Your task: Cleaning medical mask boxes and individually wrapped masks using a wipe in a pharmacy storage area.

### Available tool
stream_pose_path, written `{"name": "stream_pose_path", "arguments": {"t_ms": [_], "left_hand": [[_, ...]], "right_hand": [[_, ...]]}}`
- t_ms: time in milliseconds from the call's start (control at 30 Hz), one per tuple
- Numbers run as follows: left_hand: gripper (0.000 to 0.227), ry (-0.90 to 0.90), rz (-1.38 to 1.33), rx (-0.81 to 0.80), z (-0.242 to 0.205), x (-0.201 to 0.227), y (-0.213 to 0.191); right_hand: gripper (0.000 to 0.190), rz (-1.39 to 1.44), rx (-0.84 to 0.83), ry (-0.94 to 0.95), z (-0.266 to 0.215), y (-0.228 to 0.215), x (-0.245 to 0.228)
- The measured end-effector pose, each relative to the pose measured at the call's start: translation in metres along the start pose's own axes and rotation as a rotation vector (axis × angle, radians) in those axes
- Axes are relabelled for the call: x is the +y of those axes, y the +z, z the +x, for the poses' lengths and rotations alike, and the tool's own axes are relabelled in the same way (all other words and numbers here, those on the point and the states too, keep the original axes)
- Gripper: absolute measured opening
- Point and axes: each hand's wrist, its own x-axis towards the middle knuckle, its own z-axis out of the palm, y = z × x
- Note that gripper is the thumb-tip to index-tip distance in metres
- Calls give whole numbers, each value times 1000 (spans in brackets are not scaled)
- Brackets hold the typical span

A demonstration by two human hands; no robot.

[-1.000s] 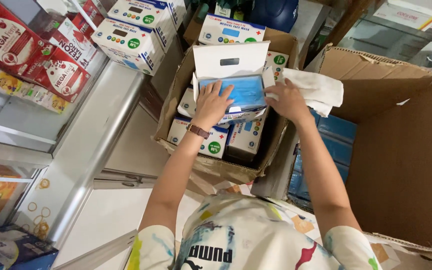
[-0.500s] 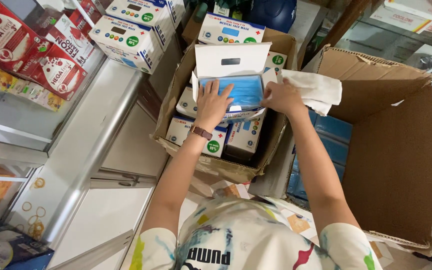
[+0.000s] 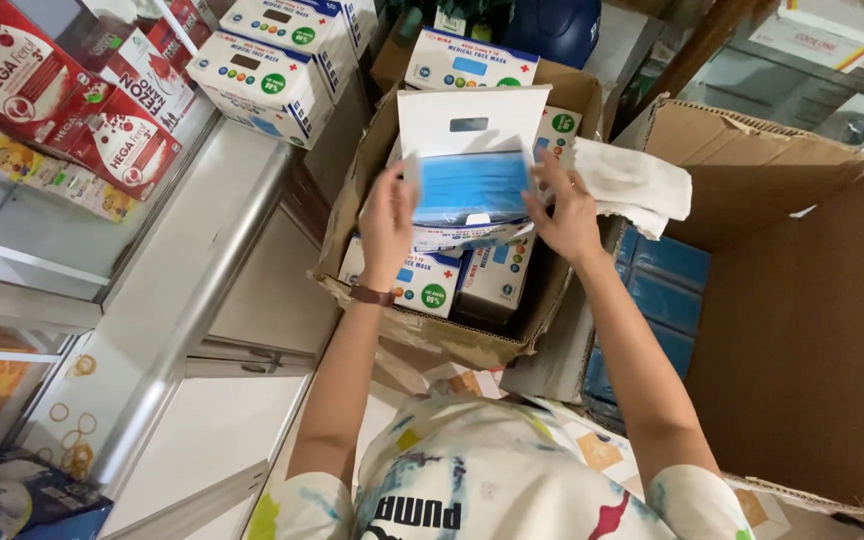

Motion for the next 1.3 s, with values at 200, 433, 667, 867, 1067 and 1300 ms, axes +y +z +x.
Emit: {"name": "stream_pose_path", "arguments": {"t_ms": [200,433,667,867,1067,1300], "left_hand": [[51,392,375,-128,-10,16,20],[70,256,718,-438,-37,56,47],[60,355,633,-343,-45,61,35],[57,349,551,-406,-47,50,29],[57,404,516,-356,-58,47,30],[56,300,627,-247,-78,59,27]], "right_hand": [[46,-29,-1,-117,1,20,36],[90,287,-171,339,46,4,35],[92,614,-358,614,87,-6,23],[60,700,-505,332,62,-16,58],[48,248,-397,76,28,-21,38],[46,5,-205,-58,5,-4,37]]}}
